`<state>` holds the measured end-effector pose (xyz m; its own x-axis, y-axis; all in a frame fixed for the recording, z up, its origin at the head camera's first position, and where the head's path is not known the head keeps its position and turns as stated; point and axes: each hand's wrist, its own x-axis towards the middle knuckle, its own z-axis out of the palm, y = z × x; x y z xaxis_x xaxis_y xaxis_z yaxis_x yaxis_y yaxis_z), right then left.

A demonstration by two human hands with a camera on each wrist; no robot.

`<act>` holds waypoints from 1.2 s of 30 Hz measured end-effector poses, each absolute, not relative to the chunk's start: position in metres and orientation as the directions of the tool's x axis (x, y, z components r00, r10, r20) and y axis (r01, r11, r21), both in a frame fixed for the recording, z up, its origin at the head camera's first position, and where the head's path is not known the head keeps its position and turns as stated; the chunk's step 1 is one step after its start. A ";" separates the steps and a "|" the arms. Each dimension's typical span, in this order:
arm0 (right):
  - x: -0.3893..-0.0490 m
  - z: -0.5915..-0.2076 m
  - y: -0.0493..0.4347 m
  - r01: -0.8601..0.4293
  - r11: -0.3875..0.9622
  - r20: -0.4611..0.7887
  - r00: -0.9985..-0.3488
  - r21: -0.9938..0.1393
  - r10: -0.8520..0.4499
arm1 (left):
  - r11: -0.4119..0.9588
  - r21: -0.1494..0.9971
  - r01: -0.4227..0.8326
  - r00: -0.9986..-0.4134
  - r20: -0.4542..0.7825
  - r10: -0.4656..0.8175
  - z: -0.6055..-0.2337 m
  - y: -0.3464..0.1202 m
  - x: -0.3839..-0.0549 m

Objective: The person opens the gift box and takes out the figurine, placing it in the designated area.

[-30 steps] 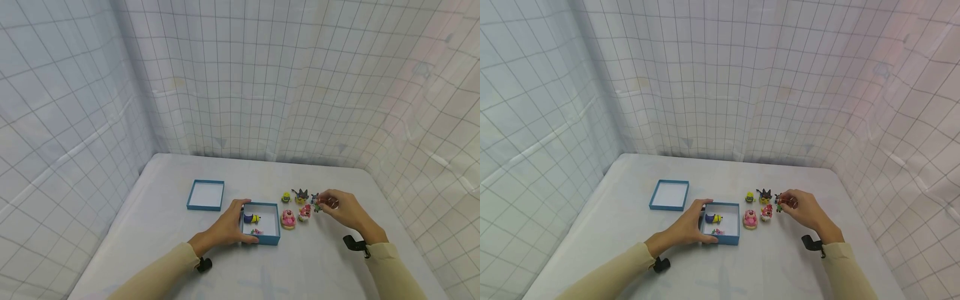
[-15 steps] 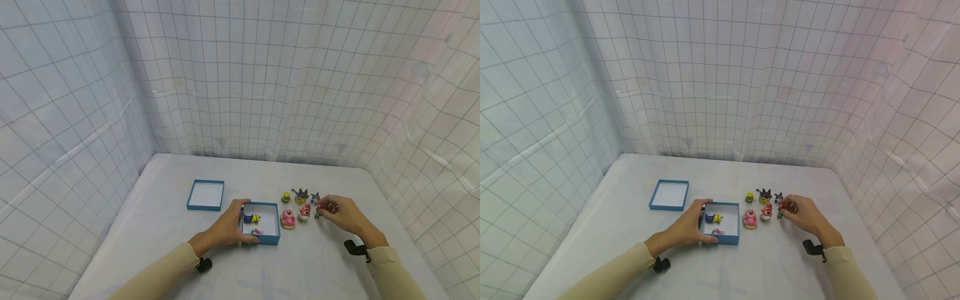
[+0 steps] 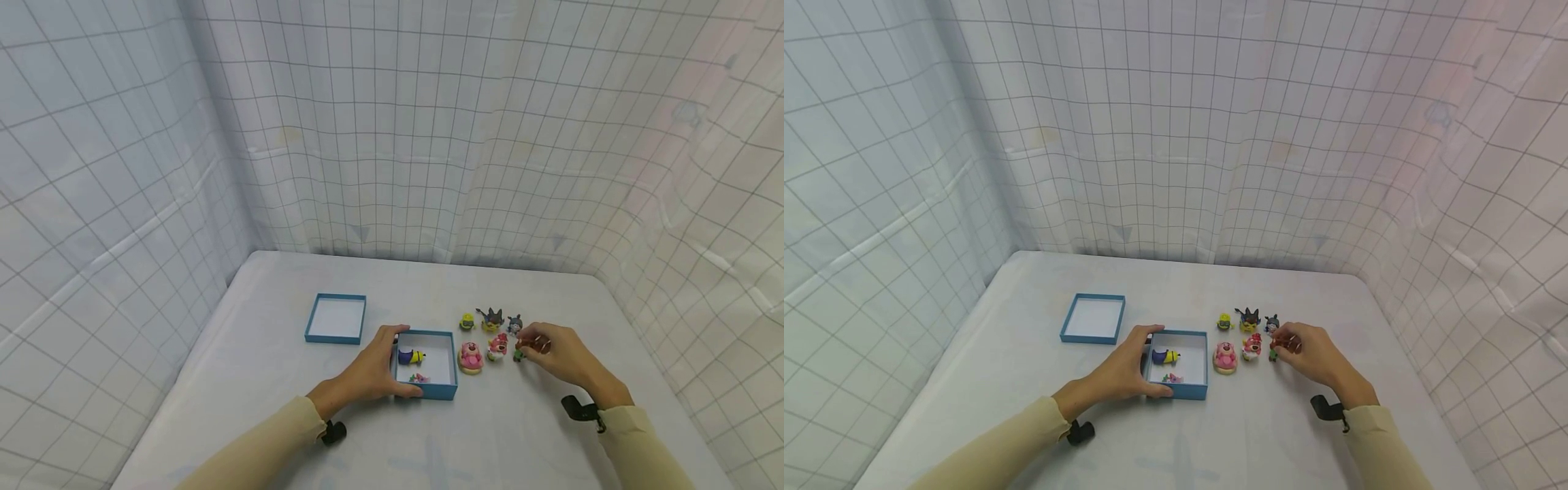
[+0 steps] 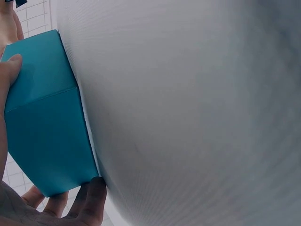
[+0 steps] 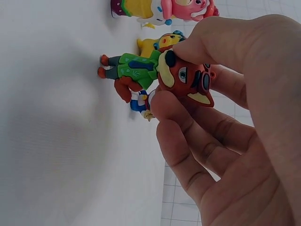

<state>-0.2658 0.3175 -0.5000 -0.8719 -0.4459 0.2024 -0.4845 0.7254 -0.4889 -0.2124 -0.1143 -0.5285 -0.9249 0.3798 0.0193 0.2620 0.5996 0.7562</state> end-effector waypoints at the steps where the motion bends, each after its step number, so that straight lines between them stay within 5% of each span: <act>1: -0.266 -0.500 0.317 -0.484 0.726 0.201 -0.872 -0.488 -0.447 | 0.599 0.757 0.262 -0.924 0.019 0.381 -0.528 -0.114 -0.212; 36: -0.260 -0.497 0.319 -0.483 0.743 0.187 -0.873 -0.463 -0.451 | 0.613 0.744 0.264 -0.925 0.016 0.379 -0.526 -0.115 -0.211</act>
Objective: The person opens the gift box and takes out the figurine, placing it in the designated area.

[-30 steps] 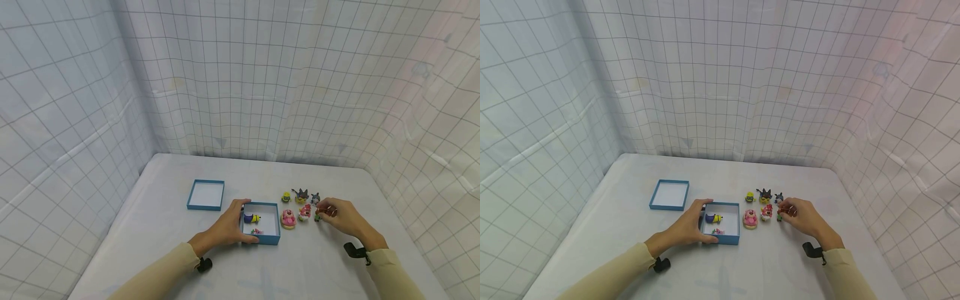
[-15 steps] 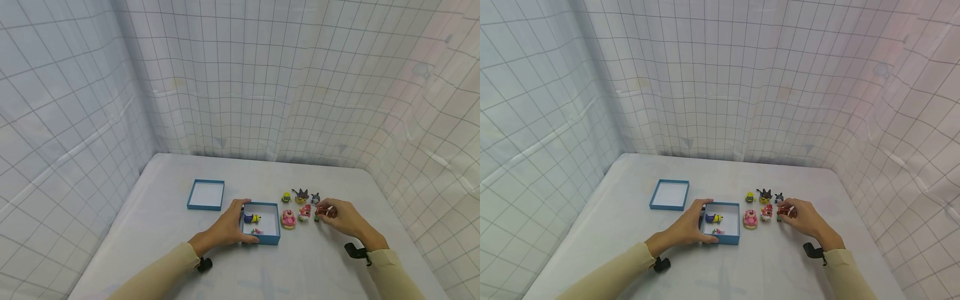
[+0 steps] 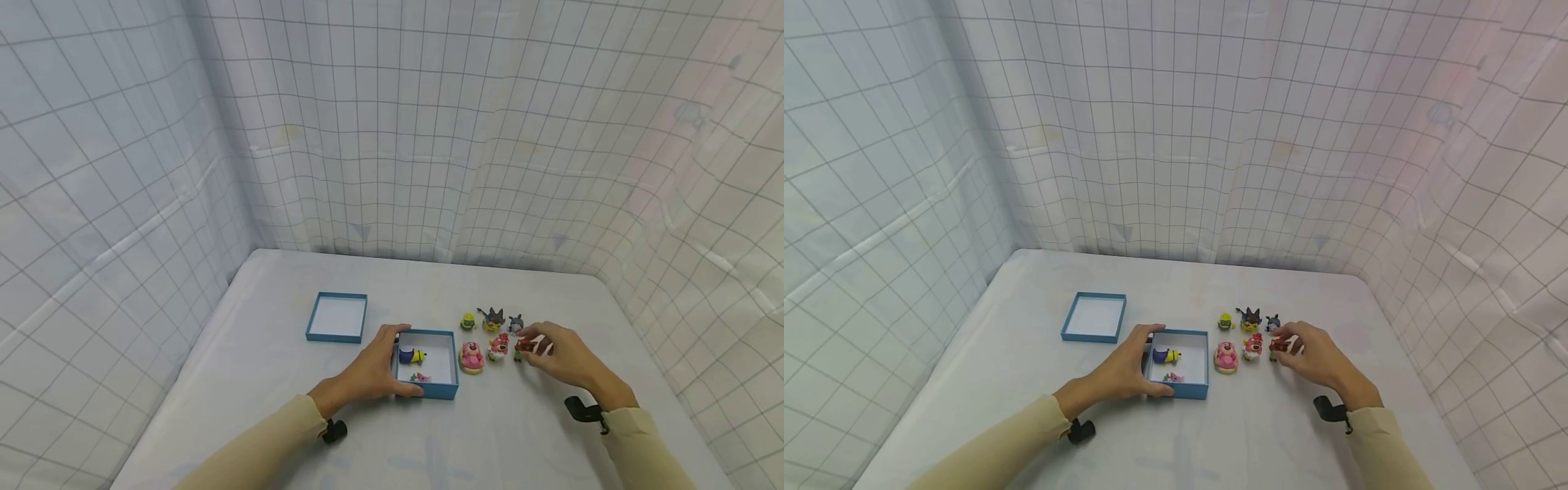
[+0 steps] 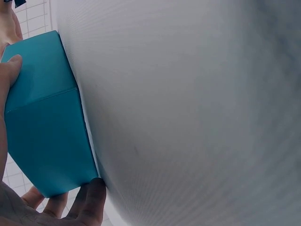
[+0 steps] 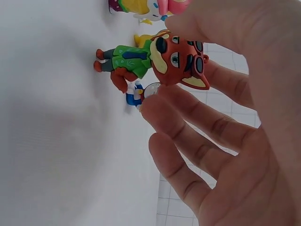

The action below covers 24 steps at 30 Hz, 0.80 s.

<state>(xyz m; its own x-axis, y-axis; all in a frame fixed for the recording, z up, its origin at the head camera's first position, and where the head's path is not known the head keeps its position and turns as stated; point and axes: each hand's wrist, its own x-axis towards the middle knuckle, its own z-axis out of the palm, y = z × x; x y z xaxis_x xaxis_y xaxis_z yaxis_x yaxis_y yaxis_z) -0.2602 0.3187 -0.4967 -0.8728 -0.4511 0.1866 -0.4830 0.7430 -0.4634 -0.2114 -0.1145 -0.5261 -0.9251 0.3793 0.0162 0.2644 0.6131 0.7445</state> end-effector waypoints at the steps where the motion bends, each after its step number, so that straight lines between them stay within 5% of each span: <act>1: -0.260 -0.496 0.319 -0.486 0.744 0.189 -0.871 -0.458 -0.452 | 0.615 0.743 0.265 -0.925 0.017 0.379 -0.526 -0.114 -0.212; 24: -0.253 -0.479 0.311 -0.532 0.763 0.297 -0.845 -0.368 -0.445 | 0.606 0.748 0.271 -0.924 0.025 0.382 -0.524 -0.114 -0.210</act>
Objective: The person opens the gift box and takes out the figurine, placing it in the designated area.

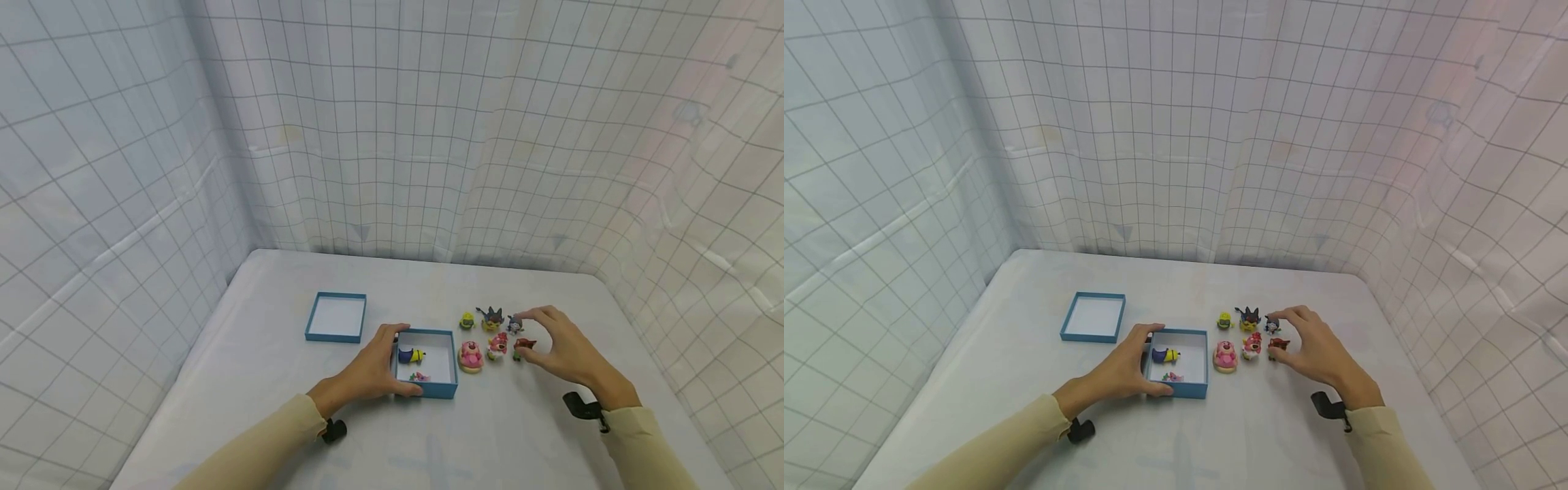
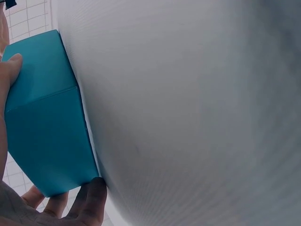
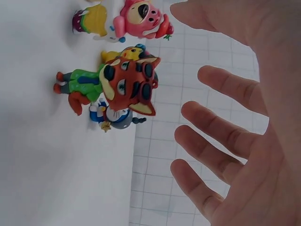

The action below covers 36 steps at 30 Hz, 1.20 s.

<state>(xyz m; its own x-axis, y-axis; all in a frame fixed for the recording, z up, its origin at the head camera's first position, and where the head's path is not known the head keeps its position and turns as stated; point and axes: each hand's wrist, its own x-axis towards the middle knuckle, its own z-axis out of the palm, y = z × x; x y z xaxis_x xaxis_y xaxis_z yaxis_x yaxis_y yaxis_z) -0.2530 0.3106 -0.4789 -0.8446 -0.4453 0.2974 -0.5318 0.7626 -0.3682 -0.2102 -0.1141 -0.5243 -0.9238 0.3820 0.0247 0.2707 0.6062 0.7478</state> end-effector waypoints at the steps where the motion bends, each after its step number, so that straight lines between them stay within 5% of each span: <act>1: -0.252 -0.478 0.310 -0.535 0.762 0.303 -0.842 -0.364 -0.446 | 0.607 0.748 0.269 -0.924 0.023 0.382 -0.525 -0.114 -0.210; 36: -0.247 -0.451 0.225 -0.682 0.682 0.300 -0.730 -0.263 -0.615 | 0.603 0.749 0.276 -0.920 0.025 0.390 -0.527 -0.116 -0.215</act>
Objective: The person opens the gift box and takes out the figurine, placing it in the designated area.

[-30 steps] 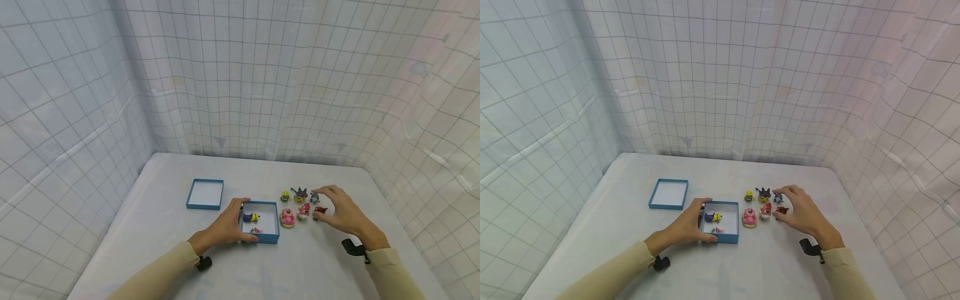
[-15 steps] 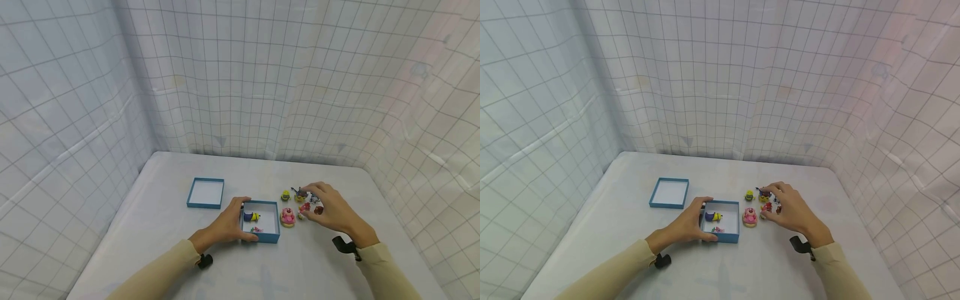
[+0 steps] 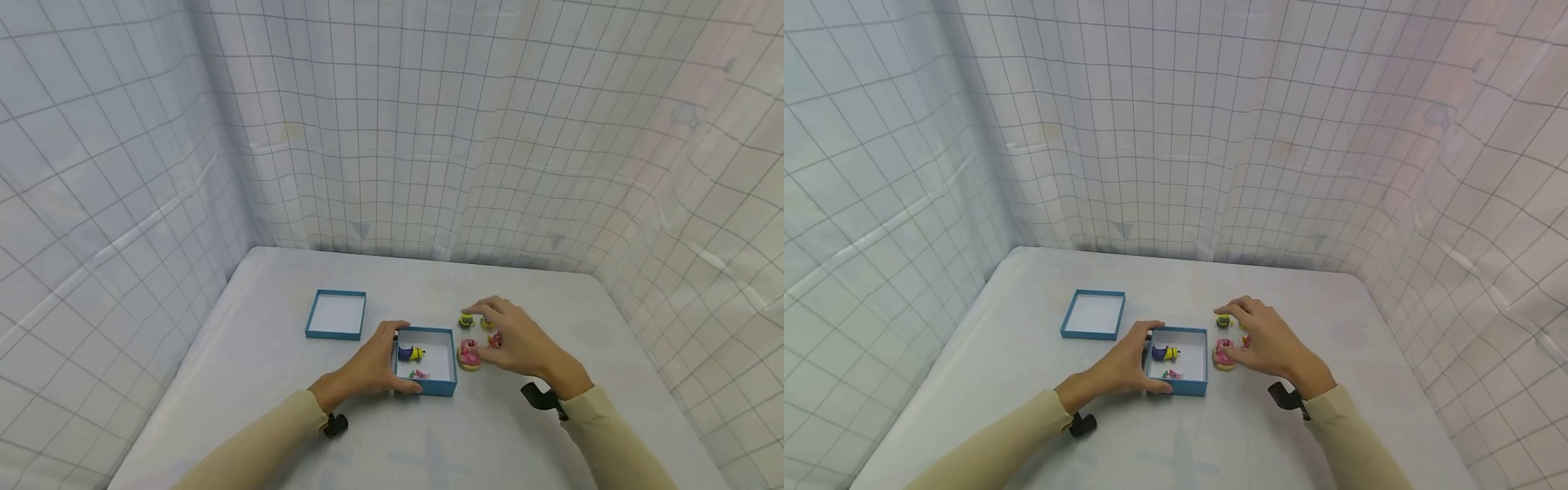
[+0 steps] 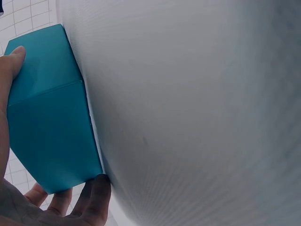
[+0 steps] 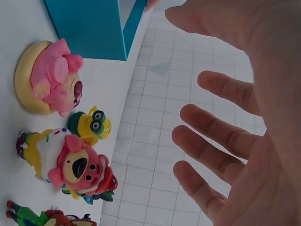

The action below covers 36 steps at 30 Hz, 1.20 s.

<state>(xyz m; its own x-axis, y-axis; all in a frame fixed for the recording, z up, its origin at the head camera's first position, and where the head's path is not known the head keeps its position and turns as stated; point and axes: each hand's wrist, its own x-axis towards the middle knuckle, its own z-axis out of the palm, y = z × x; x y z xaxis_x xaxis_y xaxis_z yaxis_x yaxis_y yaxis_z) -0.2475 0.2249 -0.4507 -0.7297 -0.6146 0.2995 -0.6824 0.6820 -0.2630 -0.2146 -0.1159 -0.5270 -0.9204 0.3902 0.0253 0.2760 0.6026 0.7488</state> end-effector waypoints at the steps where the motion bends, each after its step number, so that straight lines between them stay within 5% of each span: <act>1: -0.248 -0.451 0.222 -0.689 0.675 0.298 -0.724 -0.263 -0.623 | 0.603 0.749 0.275 -0.921 0.024 0.389 -0.527 -0.116 -0.215; 36: -0.262 -0.464 0.158 -0.765 0.505 0.114 -0.588 -0.399 -0.800 | 0.587 0.756 0.290 -0.912 0.033 0.408 -0.528 -0.117 -0.215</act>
